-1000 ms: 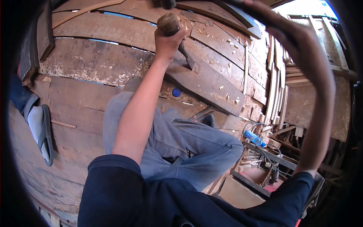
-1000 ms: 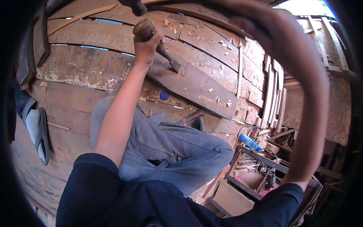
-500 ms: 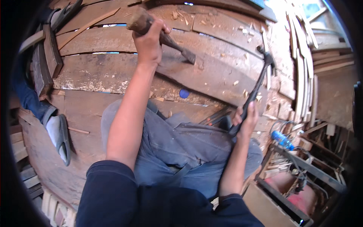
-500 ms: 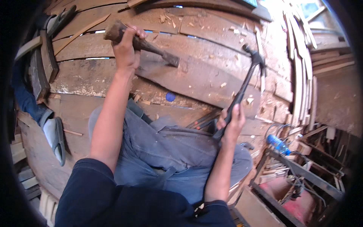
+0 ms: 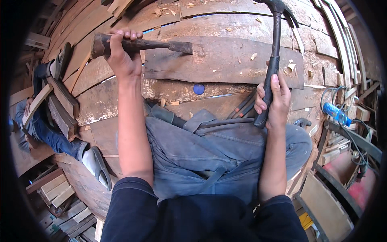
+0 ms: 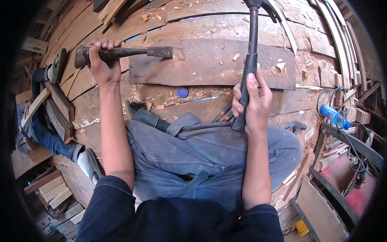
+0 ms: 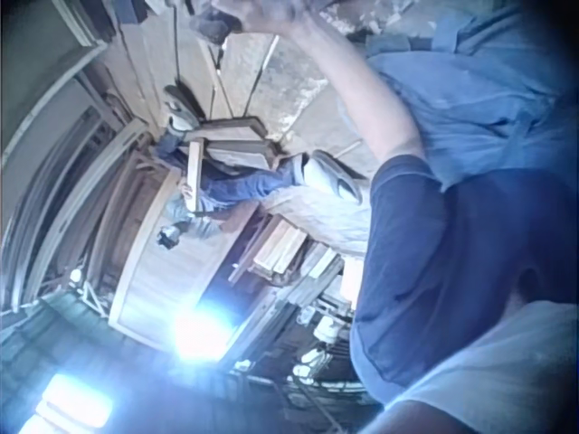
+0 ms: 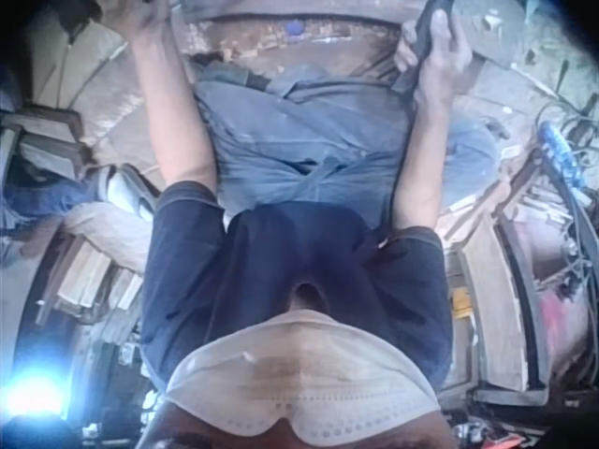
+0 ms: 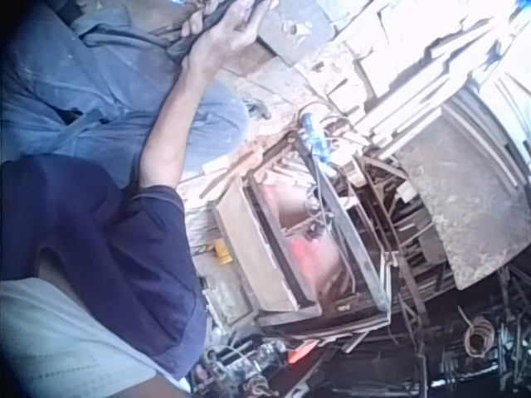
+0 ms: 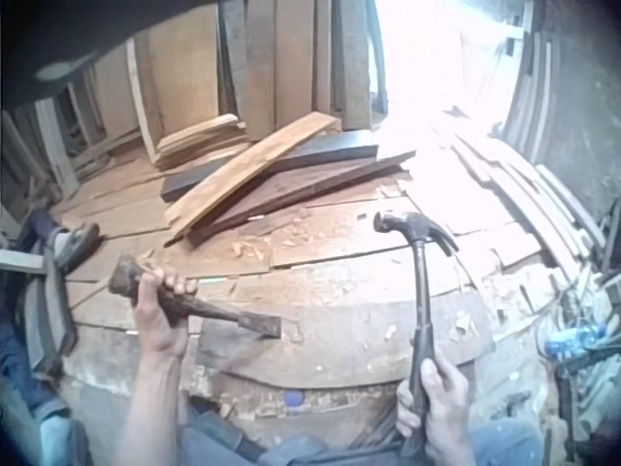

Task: Using a hammer and chisel to carve or shape a piece of wood while sitting on a wooden floor in a workshop.

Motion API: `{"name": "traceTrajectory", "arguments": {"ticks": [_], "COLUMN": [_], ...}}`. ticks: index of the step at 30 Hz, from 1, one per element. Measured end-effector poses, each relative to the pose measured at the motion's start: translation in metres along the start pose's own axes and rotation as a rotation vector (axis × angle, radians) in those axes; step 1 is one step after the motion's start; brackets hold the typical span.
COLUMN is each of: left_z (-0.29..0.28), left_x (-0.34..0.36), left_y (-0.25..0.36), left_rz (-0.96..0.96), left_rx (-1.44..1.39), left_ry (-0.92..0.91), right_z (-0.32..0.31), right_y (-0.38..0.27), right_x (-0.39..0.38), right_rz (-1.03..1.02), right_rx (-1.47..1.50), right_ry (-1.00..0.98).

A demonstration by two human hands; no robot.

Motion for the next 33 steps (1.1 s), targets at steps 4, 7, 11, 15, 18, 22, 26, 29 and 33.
{"name": "traceTrajectory", "arguments": {"ticks": [4, 7, 11, 15, 18, 22, 26, 29, 33], "left_z": [0.008, 0.01, 0.014, 0.014, 0.017, 0.021, 0.025, 0.029, 0.033], "left_x": [-0.003, -0.005, -0.006, -0.01, -0.013, -0.012, -0.011, -0.012, -0.009], "left_y": [0.001, 0.001, 0.004, 0.008, 0.008, 0.011, 0.014, 0.015, 0.015], "left_rz": [-0.012, -0.027, 0.016, 0.086, 0.108, 0.155, 0.18, 0.196, 0.226], "left_rx": [0.006, 0.074, 0.097, 0.101, 0.099, 0.08, 0.089, 0.155, 0.173], "left_ry": [-0.005, 0.014, 0.003, 0.022, 0.002, -0.018, -0.021, -0.03, -0.081], "right_z": [0.002, 0.005, 0.01, 0.01, 0.014, 0.031, 0.044, 0.051, 0.06], "right_y": [-0.001, -0.001, 0.0, 0.006, 0.009, 0.003, -0.017, -0.02, 0.026], "right_x": [-0.001, -0.002, -0.002, -0.003, -0.004, -0.007, -0.019, -0.028, -0.035], "right_rz": [-0.012, -0.024, -0.06, -0.069, -0.095, -0.166, -0.271, -0.229, 0.135], "right_rx": [-0.079, -0.131, -0.204, -0.247, -0.289, -0.389, -0.366, -0.348, -0.333], "right_ry": [0.013, 0.023, 0.008, 0.02, -0.012, -0.078, -0.062, -0.094, -0.237]}}
Point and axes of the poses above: each hand's wrist, its own x-axis towards the middle knuckle, its own z-axis out of the palm, y = z × x, the point moved 10 cm from there along x, towards the middle knuckle, and after that the axes turned 2 degrees about z, right-handed, at the moved point
